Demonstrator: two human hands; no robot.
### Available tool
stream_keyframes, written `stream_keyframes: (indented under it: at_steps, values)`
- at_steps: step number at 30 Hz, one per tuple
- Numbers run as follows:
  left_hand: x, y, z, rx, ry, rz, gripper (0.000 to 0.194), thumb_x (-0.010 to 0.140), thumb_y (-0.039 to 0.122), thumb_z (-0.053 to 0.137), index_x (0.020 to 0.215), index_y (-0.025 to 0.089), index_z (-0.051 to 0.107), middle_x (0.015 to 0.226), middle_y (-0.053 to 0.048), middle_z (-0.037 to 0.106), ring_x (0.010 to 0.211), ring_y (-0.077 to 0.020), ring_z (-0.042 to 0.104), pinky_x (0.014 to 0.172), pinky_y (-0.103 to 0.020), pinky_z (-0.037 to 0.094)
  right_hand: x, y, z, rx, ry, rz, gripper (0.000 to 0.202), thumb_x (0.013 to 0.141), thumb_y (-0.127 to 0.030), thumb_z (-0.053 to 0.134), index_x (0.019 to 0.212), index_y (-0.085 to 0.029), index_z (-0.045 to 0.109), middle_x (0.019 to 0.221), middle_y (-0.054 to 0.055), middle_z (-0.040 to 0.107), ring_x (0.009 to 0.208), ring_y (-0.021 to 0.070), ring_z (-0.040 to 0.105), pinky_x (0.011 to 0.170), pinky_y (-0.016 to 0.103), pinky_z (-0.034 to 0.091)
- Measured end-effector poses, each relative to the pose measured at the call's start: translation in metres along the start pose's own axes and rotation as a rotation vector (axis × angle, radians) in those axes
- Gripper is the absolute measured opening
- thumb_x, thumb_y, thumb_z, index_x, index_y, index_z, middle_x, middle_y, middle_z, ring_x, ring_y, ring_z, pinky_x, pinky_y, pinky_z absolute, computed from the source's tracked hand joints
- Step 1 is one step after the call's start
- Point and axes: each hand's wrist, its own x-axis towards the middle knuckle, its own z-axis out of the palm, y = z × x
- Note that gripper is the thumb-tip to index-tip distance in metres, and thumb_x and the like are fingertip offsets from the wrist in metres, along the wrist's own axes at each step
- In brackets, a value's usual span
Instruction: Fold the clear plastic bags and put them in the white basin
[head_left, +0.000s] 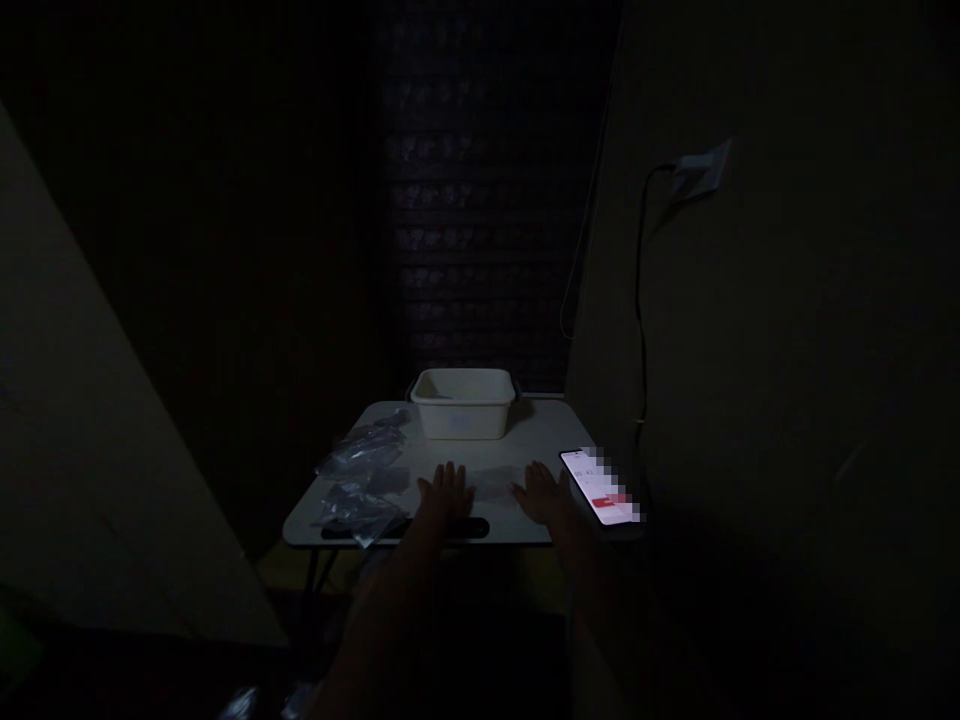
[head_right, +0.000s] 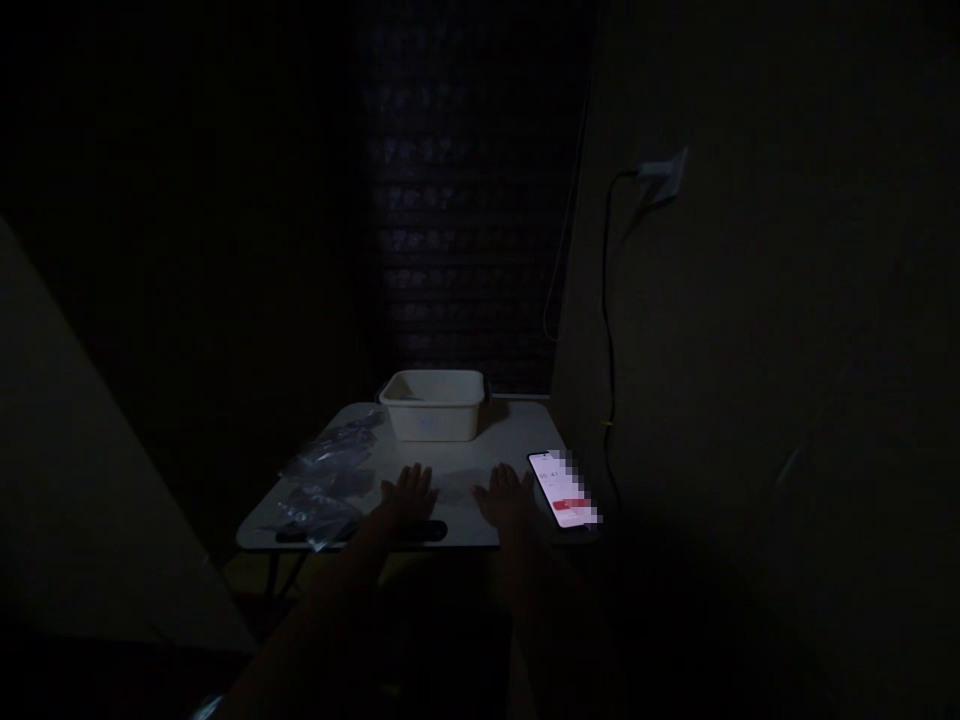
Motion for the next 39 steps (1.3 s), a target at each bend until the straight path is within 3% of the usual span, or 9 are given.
stream_keyframes:
  at_steps: [6,13,18,23,30,39]
  values:
    - [0.003,-0.004,-0.004,-0.005,-0.044,0.062,0.045,0.075,0.039,0.014,0.118,0.024,0.016,0.125,-0.006,0.015,0.111,-0.0271,0.009,0.078,-0.052,0.017,0.002,-0.004,-0.004,0.028,0.064,-0.058,0.06,0.072,-0.048,0.005,0.12,-0.013,0.012,0.126,0.006,0.008,0.113,0.0172,0.001,0.086,0.045,-0.002]
    - [0.0,-0.006,-0.005,-0.013,0.001,0.028,0.047,0.075,0.037,0.013,0.119,0.02,0.014,0.125,-0.01,0.014,0.111,-0.0272,0.01,0.077,-0.051,0.019,0.001,-0.03,-0.003,0.056,0.078,-0.204,0.061,0.071,-0.05,0.005,0.12,-0.014,0.01,0.126,0.005,0.007,0.113,0.0168,0.002,0.086,0.044,-0.002]
    - [-0.005,-0.004,-0.007,-0.005,-0.037,0.014,0.047,0.074,0.035,0.017,0.119,0.019,0.014,0.125,-0.009,0.012,0.112,-0.0267,0.009,0.078,-0.051,0.018,-0.003,-0.054,-0.004,0.097,0.075,-0.302,0.061,0.071,-0.05,0.001,0.12,-0.015,0.012,0.126,0.003,0.01,0.113,0.0147,0.002,0.087,0.043,-0.002]
    - [-0.007,-0.005,-0.006,0.017,-0.027,0.008,0.046,0.074,0.033,0.018,0.119,0.02,0.015,0.125,-0.008,0.014,0.112,-0.0263,0.008,0.078,-0.051,0.018,-0.005,-0.065,-0.003,0.115,0.06,-0.311,0.059,0.071,-0.048,-0.001,0.119,-0.016,0.014,0.126,0.004,0.011,0.113,0.0142,0.004,0.087,0.043,-0.003]
    - [-0.007,-0.006,-0.002,0.042,0.039,0.022,0.047,0.075,0.037,0.016,0.118,0.018,0.018,0.124,-0.01,0.016,0.111,-0.0285,0.011,0.076,-0.053,0.019,0.001,-0.048,0.0,0.052,0.013,-0.244,0.062,0.071,-0.05,0.001,0.119,-0.013,0.012,0.126,0.006,0.008,0.113,0.016,0.001,0.086,0.046,-0.002]
    - [0.002,-0.005,0.003,-0.003,-0.006,-0.023,0.049,0.074,0.04,0.013,0.119,0.019,0.016,0.125,-0.009,0.013,0.111,-0.028,0.01,0.077,-0.053,0.017,0.005,-0.001,-0.002,0.028,-0.036,-0.051,0.061,0.071,-0.049,0.007,0.119,-0.012,0.013,0.126,0.007,0.009,0.113,0.018,0.0,0.085,0.047,0.001]
